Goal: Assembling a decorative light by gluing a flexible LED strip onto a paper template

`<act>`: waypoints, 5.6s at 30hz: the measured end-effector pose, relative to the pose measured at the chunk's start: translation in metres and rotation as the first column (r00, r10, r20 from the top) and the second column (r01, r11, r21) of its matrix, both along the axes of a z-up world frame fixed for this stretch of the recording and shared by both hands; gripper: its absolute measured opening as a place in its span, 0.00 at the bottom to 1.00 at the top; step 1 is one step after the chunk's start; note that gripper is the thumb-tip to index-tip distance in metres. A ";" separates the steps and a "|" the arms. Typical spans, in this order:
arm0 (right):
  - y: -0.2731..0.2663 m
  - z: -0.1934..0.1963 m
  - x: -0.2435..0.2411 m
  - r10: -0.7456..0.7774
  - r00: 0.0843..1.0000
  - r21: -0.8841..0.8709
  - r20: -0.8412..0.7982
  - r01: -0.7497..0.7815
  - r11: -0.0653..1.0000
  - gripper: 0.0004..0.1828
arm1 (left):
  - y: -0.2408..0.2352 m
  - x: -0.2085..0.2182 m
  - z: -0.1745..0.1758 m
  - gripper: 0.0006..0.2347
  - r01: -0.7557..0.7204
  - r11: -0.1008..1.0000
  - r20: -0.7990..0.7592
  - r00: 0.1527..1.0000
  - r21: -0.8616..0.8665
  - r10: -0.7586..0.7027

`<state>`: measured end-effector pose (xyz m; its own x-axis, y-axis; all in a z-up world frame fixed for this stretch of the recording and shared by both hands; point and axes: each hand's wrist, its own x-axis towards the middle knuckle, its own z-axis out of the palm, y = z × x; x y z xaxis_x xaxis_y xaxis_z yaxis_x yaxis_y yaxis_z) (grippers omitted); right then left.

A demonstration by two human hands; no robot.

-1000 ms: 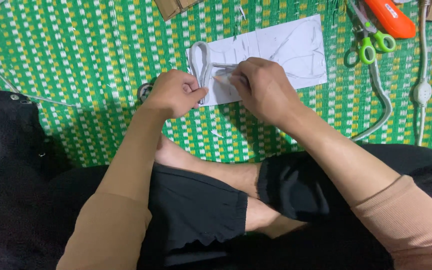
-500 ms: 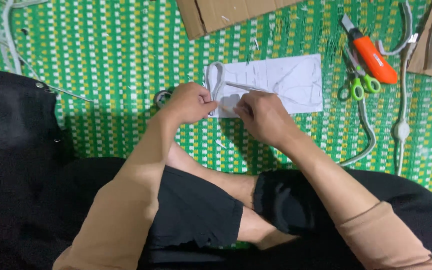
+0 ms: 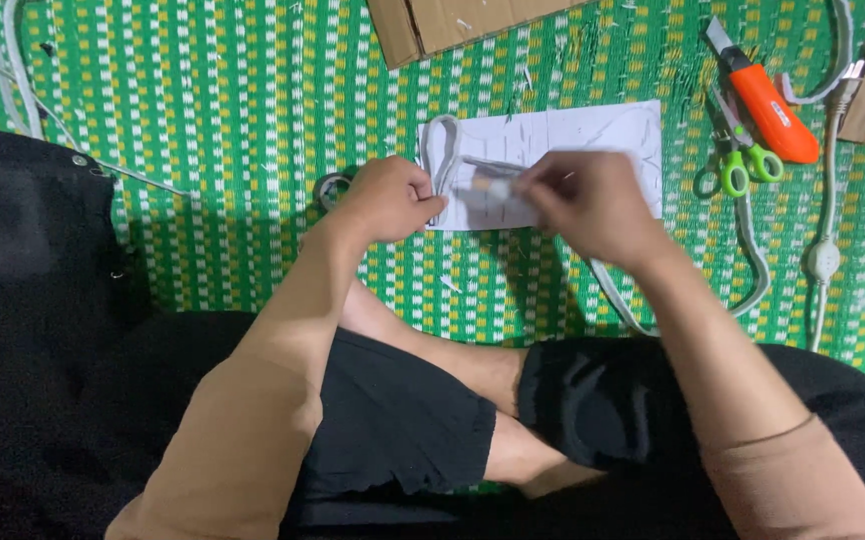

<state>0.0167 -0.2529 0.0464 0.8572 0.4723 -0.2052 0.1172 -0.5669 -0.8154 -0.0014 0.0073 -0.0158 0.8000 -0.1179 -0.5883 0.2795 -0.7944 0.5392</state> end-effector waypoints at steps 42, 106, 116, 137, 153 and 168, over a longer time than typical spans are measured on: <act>-0.036 -0.090 0.096 -0.153 0.660 -0.058 0.736 0.287 0.956 0.13 | 0.000 -0.003 -0.005 0.13 0.046 0.999 0.107 0.993 -0.022 -0.043; -0.017 -0.035 -0.010 0.198 0.962 -0.441 0.187 -0.098 0.892 0.19 | -0.012 -0.007 -0.010 0.14 -0.079 0.993 0.118 0.991 0.091 0.068; -0.043 -0.030 -0.026 0.219 0.956 -0.579 0.193 -0.069 0.812 0.10 | -0.012 -0.006 -0.008 0.15 -0.095 0.995 0.134 0.987 0.036 0.089; -0.026 -0.040 -0.008 0.304 0.913 -0.373 0.272 -0.192 0.908 0.05 | -0.030 -0.015 0.023 0.19 -0.057 0.993 0.250 0.968 0.099 0.031; -0.016 -0.058 -0.004 0.478 0.796 -0.652 0.372 -0.142 0.745 0.09 | -0.036 -0.034 0.004 0.16 0.018 0.974 0.452 0.884 0.226 -0.121; 0.003 -0.041 0.000 0.301 0.799 -0.568 0.521 0.061 0.821 0.17 | -0.027 -0.035 0.004 0.17 -0.021 0.993 0.426 0.904 0.118 -0.031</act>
